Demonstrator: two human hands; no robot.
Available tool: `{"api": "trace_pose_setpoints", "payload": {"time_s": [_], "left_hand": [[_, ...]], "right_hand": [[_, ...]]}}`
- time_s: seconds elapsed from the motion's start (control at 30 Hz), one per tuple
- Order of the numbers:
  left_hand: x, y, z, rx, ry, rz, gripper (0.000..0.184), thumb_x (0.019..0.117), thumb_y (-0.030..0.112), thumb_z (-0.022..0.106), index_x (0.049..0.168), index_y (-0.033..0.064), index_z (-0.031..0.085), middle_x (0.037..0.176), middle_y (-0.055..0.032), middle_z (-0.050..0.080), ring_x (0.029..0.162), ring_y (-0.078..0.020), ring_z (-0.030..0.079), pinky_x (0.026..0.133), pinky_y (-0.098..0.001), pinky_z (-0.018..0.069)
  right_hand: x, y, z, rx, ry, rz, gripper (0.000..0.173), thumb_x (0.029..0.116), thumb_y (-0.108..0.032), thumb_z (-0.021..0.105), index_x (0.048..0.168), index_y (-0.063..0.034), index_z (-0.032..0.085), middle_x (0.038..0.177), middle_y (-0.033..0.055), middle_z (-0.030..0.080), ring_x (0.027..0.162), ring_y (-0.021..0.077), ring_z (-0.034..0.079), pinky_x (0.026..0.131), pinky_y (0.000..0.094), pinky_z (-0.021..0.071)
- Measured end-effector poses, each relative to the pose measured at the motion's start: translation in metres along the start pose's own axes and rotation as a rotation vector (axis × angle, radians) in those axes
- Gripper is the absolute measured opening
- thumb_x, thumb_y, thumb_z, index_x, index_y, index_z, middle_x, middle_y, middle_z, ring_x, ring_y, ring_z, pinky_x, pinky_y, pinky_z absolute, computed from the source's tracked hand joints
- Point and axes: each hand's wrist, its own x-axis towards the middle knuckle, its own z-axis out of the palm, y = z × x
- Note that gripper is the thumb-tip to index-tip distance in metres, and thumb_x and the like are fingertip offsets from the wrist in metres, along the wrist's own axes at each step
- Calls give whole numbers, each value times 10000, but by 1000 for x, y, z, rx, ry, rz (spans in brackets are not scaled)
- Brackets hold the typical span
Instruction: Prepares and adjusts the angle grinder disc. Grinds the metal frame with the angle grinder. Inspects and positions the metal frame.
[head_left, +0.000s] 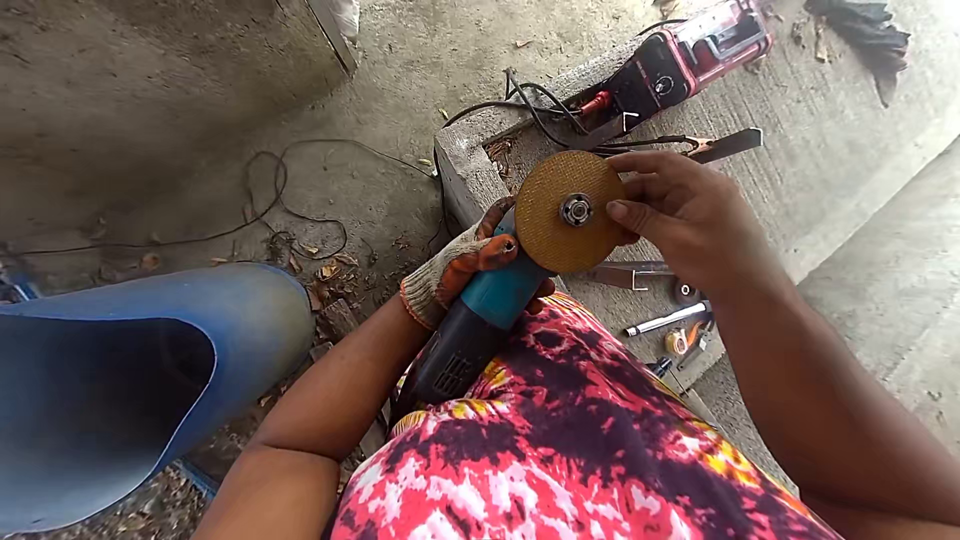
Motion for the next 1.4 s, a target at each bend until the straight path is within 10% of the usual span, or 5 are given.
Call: {"api": "trace_pose_setpoints", "payload": {"time_s": [0.43, 0.67, 0.87, 1.4], "left_hand": [[-7, -3, 6, 245, 74, 42, 516, 912, 307, 756, 1365, 245, 519, 1048, -1, 745, 868, -133, 756, 719, -279, 643], [-4, -6, 1, 158, 108, -38, 635, 884, 349, 783, 1405, 289, 427, 1091, -106, 726, 879, -271, 760, 695, -385, 656], [0, -5, -1, 118, 135, -65, 738, 844, 318, 819, 1417, 296, 355, 1116, -120, 708, 889, -304, 754, 672, -415, 653], [10, 6, -2, 165, 123, -105, 749, 854, 302, 815, 1428, 266, 335, 1111, -144, 702, 881, -328, 756, 693, -455, 659]], "right_hand": [[-3, 0, 12, 84, 73, -89, 301, 983, -9, 613, 1274, -63, 667, 976, 1, 709, 812, 32, 682, 744, 180, 592], [-13, 16, 26, 122, 162, -17, 302, 992, -52, 633, 1294, -73, 642, 973, 3, 715, 774, 40, 682, 676, 178, 583], [-33, 19, 34, -429, 199, -303, 874, 849, -616, 746, 1486, -65, 513, 1529, 182, 470, 1367, 297, 504, 1075, 487, 477], [-22, 26, 28, -490, 79, -397, 836, 817, -497, 814, 1469, -40, 561, 1610, 116, 433, 1484, 222, 423, 1249, 492, 313]]}}
